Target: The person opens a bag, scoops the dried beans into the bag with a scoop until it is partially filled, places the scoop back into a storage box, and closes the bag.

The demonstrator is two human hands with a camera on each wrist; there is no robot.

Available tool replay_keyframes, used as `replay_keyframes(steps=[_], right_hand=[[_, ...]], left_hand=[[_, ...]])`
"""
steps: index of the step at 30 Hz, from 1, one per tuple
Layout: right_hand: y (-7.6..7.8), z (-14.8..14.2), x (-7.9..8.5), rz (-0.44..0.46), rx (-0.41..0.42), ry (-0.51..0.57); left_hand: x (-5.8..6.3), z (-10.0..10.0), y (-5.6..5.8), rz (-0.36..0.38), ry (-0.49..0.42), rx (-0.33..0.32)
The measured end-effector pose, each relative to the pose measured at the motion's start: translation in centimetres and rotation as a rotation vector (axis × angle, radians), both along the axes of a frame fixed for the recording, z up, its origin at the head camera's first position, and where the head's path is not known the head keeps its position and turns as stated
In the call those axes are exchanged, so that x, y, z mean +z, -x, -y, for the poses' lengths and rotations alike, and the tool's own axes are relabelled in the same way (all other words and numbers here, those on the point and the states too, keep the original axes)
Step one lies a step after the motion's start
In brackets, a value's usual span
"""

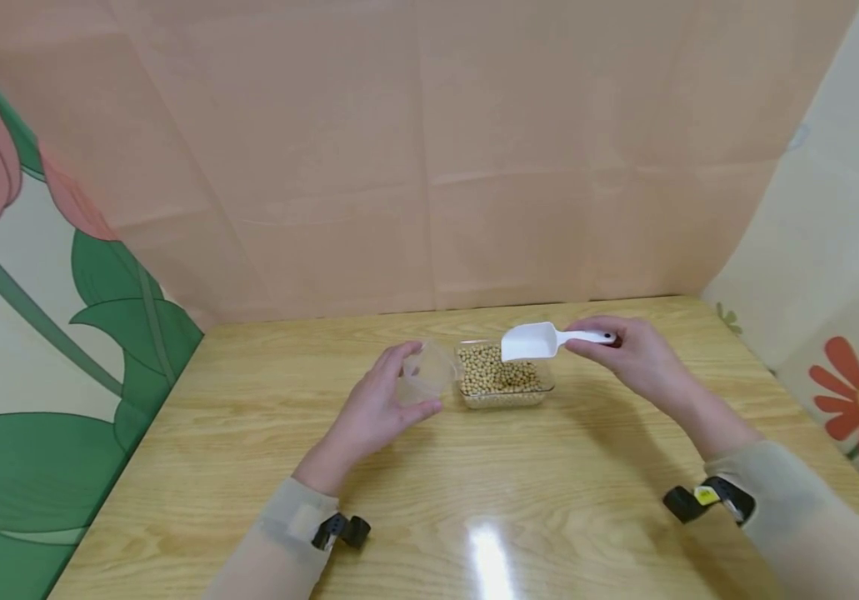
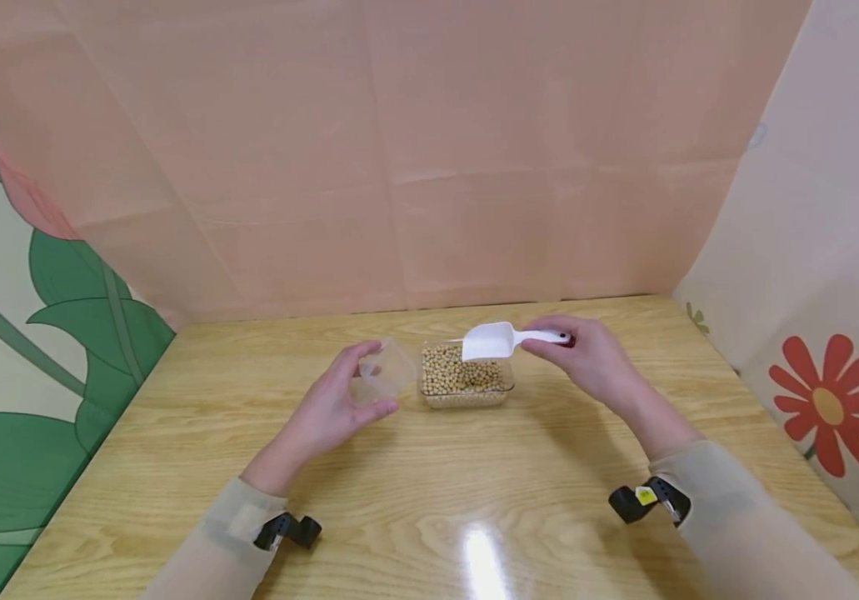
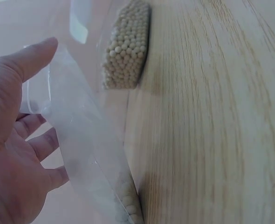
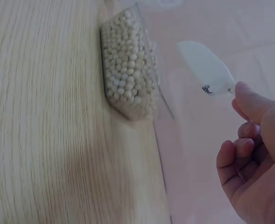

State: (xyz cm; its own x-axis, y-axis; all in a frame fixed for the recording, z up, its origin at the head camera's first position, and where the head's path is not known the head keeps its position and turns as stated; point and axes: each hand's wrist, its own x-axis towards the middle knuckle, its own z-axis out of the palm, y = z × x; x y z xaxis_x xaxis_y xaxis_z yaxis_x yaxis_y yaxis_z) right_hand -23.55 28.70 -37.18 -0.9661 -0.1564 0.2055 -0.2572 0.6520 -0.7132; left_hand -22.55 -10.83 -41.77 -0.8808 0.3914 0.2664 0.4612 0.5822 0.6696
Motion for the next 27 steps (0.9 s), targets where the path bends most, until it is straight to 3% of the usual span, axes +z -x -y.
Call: replay_keyframes(steps=[12, 27], right_hand=[[0.9, -0.9, 0.2, -0.027, 0.026, -0.138], [1.6, -1.1, 1.0, -0.044, 0.074, -0.227]], left_hand=[[-0.1, 0.0, 0.0, 0.002, 0.009, -0.007], [0.1, 0.0, 0.0, 0.017, 0.018, 0.002]])
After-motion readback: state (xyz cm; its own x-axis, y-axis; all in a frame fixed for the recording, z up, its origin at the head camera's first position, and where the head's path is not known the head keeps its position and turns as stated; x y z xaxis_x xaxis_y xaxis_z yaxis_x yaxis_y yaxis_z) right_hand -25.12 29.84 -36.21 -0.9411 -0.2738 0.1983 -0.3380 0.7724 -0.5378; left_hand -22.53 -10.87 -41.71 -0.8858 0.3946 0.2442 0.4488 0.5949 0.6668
